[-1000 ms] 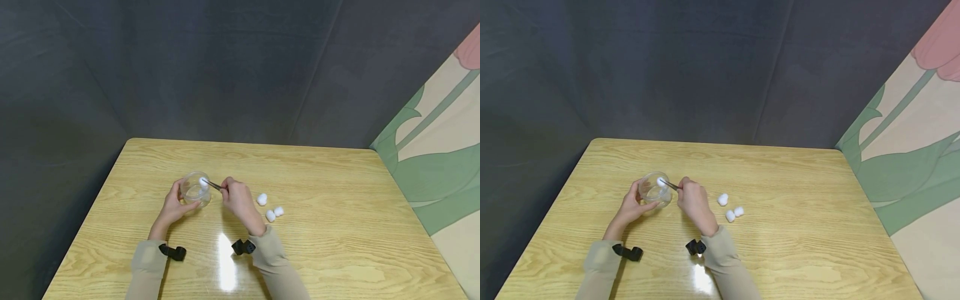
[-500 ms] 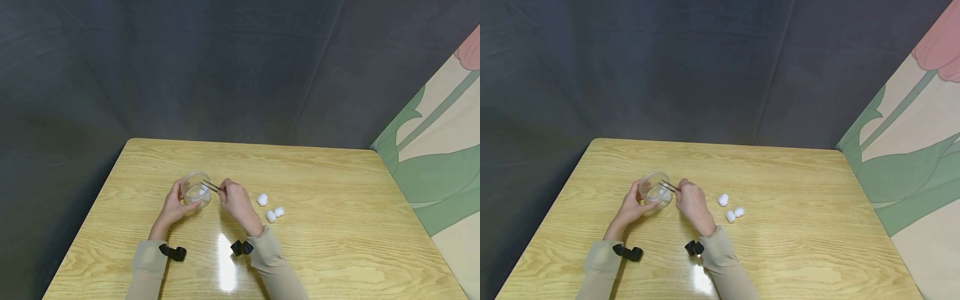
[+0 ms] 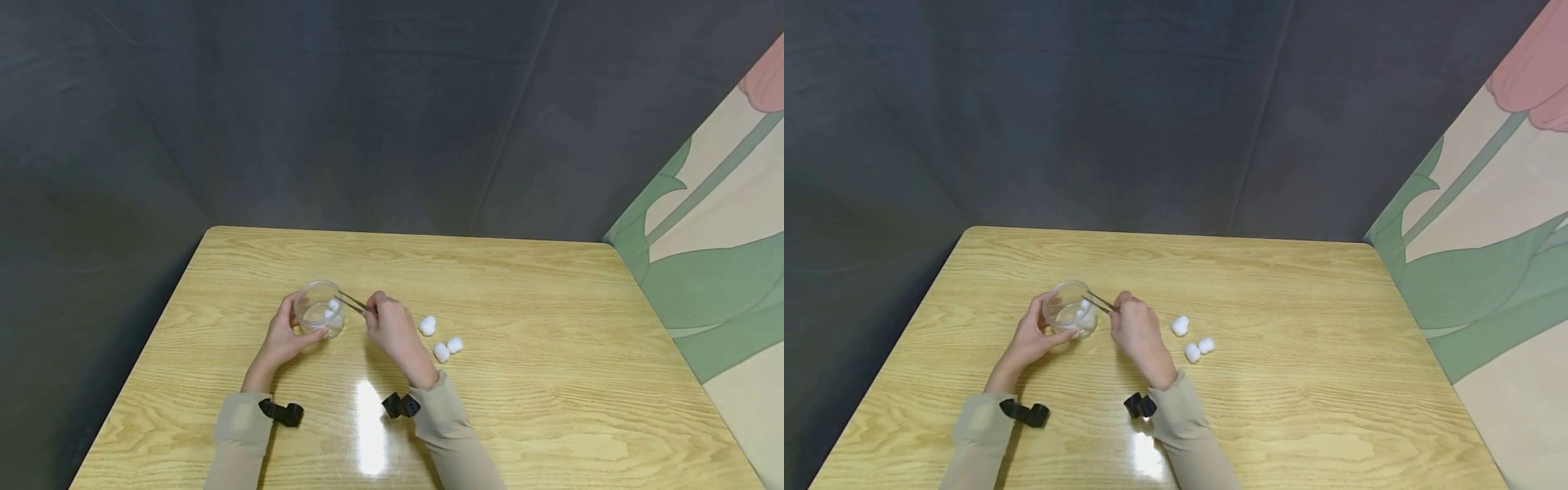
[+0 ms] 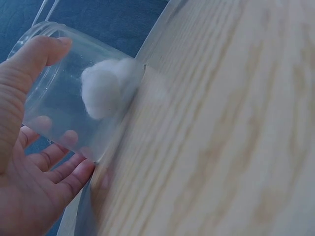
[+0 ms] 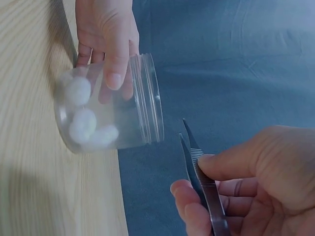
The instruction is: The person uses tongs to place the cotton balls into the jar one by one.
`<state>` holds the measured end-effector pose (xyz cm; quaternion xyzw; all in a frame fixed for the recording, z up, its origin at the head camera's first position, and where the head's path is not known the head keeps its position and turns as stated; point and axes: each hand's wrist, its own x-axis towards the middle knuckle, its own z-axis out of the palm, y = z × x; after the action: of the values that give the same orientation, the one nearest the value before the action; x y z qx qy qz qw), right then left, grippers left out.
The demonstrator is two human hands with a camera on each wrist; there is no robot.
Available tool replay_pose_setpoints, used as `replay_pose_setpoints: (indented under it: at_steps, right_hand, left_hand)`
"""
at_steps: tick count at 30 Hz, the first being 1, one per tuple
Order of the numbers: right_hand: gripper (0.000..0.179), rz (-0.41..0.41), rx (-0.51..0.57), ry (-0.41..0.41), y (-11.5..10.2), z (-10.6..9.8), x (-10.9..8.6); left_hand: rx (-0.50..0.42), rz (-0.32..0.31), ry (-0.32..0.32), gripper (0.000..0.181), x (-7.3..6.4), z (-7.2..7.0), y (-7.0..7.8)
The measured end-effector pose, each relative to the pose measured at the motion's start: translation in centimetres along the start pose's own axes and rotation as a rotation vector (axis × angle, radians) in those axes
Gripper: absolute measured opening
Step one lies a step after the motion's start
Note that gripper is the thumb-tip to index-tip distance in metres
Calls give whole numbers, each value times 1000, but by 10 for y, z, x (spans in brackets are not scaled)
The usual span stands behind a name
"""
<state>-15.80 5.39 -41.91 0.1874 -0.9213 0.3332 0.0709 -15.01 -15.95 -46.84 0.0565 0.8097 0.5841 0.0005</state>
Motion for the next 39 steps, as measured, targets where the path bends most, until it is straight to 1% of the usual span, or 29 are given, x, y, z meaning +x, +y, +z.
replay_pose_setpoints:
  at_steps: [12,18,23,30,39]
  right_hand:
    - [6,41,12,-13,6,-9,-6]
    - [6,40,14,-1,9,-16,-9]
    - [6,65,9,10,14,-21,-11]
    - [6,92,36,12,18,-25,-14]
    - [6,65,26,37,25,-28,-18]
  left_hand:
    - [0,0,-2,81,0,-1,-1]
    - [0,-7,-8,81,0,-1,-1]
    - [-1,-12,-12,81,0,-1,-1]
    - [0,-15,-13,82,0,-1,-1]
    - [1,-13,-10,81,1,-1,-2]
